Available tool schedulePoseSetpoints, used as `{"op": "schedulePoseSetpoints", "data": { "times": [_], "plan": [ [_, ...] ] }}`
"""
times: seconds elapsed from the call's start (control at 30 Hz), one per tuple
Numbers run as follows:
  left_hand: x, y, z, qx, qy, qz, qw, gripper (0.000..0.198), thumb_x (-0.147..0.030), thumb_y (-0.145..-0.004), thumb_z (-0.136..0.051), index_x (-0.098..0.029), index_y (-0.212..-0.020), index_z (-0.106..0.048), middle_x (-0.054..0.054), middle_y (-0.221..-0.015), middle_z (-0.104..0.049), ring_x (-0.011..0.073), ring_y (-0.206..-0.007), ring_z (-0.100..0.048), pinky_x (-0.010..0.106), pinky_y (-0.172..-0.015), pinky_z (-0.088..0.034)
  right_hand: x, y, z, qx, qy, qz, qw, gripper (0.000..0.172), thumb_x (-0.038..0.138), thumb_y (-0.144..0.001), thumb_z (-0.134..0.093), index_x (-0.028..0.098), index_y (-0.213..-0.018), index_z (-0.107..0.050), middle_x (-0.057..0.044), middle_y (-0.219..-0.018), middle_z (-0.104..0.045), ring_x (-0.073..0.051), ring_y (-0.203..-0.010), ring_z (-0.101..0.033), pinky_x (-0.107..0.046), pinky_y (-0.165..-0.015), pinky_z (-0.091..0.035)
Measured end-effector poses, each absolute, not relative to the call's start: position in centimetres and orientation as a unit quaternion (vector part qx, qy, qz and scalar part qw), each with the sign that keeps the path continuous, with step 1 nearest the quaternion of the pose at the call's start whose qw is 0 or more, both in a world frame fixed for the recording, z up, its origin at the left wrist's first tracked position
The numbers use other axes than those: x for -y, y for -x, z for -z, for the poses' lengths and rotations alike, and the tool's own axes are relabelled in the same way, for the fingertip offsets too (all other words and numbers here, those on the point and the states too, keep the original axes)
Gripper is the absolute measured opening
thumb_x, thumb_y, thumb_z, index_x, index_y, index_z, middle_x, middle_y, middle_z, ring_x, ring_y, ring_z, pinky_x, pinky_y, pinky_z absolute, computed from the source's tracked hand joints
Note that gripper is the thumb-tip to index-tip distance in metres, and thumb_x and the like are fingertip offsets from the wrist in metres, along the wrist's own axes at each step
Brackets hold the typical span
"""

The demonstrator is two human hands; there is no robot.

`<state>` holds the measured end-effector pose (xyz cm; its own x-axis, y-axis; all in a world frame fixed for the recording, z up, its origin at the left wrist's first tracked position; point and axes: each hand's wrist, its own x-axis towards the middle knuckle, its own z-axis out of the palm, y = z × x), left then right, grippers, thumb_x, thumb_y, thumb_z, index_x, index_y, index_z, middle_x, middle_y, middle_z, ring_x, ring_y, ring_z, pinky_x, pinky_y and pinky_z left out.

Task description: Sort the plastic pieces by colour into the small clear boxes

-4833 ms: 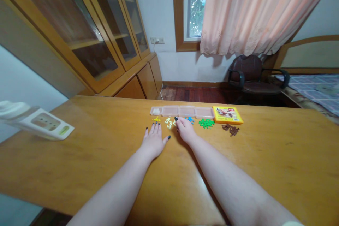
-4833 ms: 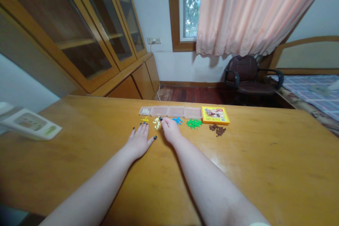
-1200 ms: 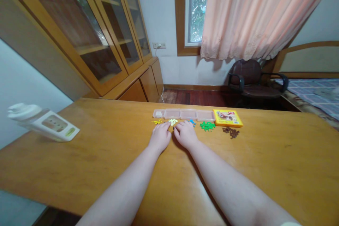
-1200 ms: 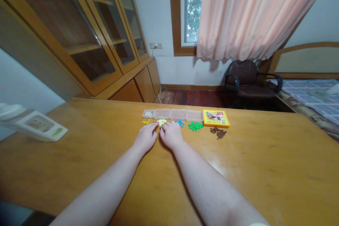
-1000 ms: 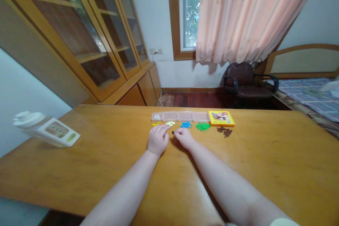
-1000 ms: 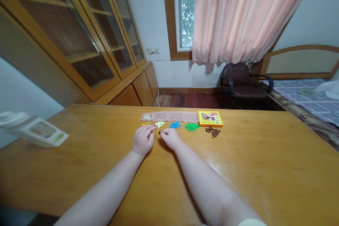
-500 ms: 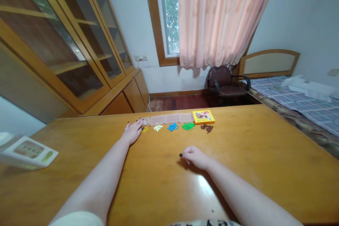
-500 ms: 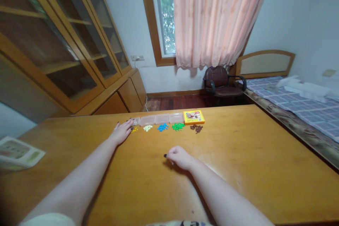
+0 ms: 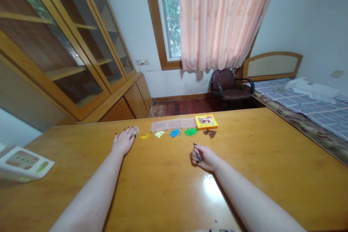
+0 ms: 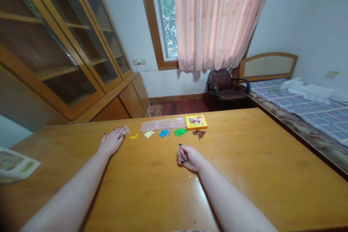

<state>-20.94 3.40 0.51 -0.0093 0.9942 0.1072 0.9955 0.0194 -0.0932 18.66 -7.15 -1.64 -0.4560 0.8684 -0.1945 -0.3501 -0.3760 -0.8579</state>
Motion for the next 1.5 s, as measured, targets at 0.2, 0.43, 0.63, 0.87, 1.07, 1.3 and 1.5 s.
{"op": "schedulePoseSetpoints", "data": {
  "times": [0.2, 0.43, 0.63, 0.87, 1.07, 1.3, 1.5],
  "plan": [
    [2.8, 20.0, 0.1, 0.765, 0.636, 0.022, 0.102, 0.053, -0.03, -0.086, -0.034, -0.017, -0.138, -0.037, 0.013, -0.143, -0.037, 0.0303, -0.129, -0.036, 0.053, -0.102, -0.031, 7.9, -18.0, 0.9, 0.385, 0.346, -0.738, 0.432, 0.034, 0.047, -0.074, -0.049, 0.021, -0.055, -0.04, 0.004, -0.044, -0.036, -0.011, -0.044, -0.033, -0.026, -0.048, -0.03],
    [14.0, 14.1, 1.4, 0.636, 0.765, 0.07, 0.069, 0.048, -0.031, -0.084, -0.038, -0.026, -0.131, -0.047, 0.004, -0.136, -0.048, 0.0253, -0.127, -0.041, 0.042, -0.106, -0.034, 7.6, -16.8, 2.1, 0.391, 0.438, -0.618, 0.523, 0.033, 0.048, -0.073, -0.048, 0.021, -0.055, -0.044, 0.004, -0.044, -0.037, -0.011, -0.041, -0.035, -0.025, -0.045, -0.028],
    [13.9, 5.9, 1.2, 0.49, 0.865, 0.099, -0.031, 0.054, -0.027, -0.083, -0.045, -0.03, -0.136, -0.039, 0.002, -0.143, -0.04, 0.0246, -0.131, -0.034, 0.047, -0.109, -0.029, 7.4, -16.4, 1.4, 0.542, 0.531, -0.378, 0.531, 0.032, 0.04, -0.078, -0.045, 0.02, -0.053, -0.047, 0.002, -0.05, -0.044, -0.013, -0.053, -0.043, -0.024, -0.053, -0.033],
    [6.1, -3.5, 0.2, 0.506, 0.85, 0.132, -0.059, 0.052, -0.029, -0.084, -0.049, -0.027, -0.135, -0.04, 0.004, -0.143, -0.039, 0.0234, -0.131, -0.031, 0.047, -0.11, -0.023, 3.8, -20.5, -0.4, 0.696, 0.565, -0.213, 0.389, 0.033, 0.035, -0.084, -0.042, 0.018, -0.058, -0.054, -0.001, -0.059, -0.054, -0.014, -0.059, -0.047, -0.024, -0.058, -0.034],
    [4.4, -2.4, 1.0, 0.495, 0.849, 0.164, -0.084, 0.071, -0.037, -0.082, -0.051, -0.023, -0.144, -0.019, 0.01, -0.15, -0.023, 0.0242, -0.138, -0.019, 0.048, -0.112, -0.015, 3.0, -21.8, 0.5, 0.723, 0.552, -0.129, 0.395, 0.027, 0.029, -0.087, -0.042, 0.016, -0.073, -0.061, -0.005, -0.072, -0.061, -0.017, -0.07, -0.053, -0.027, -0.066, -0.039],
    [3.2, -0.9, 1.3, 0.503, 0.845, 0.124, -0.133, 0.07, -0.038, -0.081, -0.054, -0.02, -0.142, -0.024, 0.01, -0.143, -0.038, 0.0246, -0.136, -0.024, 0.047, -0.112, -0.016, 3.6, -20.3, -0.1, 0.806, 0.47, -0.116, 0.34, 0.026, 0.025, -0.076, -0.061, 0.019, -0.101, -0.065, -0.006, -0.099, -0.065, -0.021, -0.097, -0.052, -0.035, -0.09, -0.036],
    [3.9, -1.8, 1.4, 0.491, 0.844, 0.141, -0.164, 0.067, -0.037, -0.076, -0.061, -0.021, -0.137, -0.036, 0.009, -0.138, -0.045, 0.0269, -0.132, -0.031, 0.048, -0.111, -0.018, 3.4, -20.3, 0.6, 0.812, 0.479, -0.116, 0.312, 0.025, 0.021, -0.076, -0.059, 0.019, -0.1, -0.065, -0.007, -0.093, -0.065, -0.021, -0.093, -0.054, -0.037, -0.089, -0.038]
  ]
}}
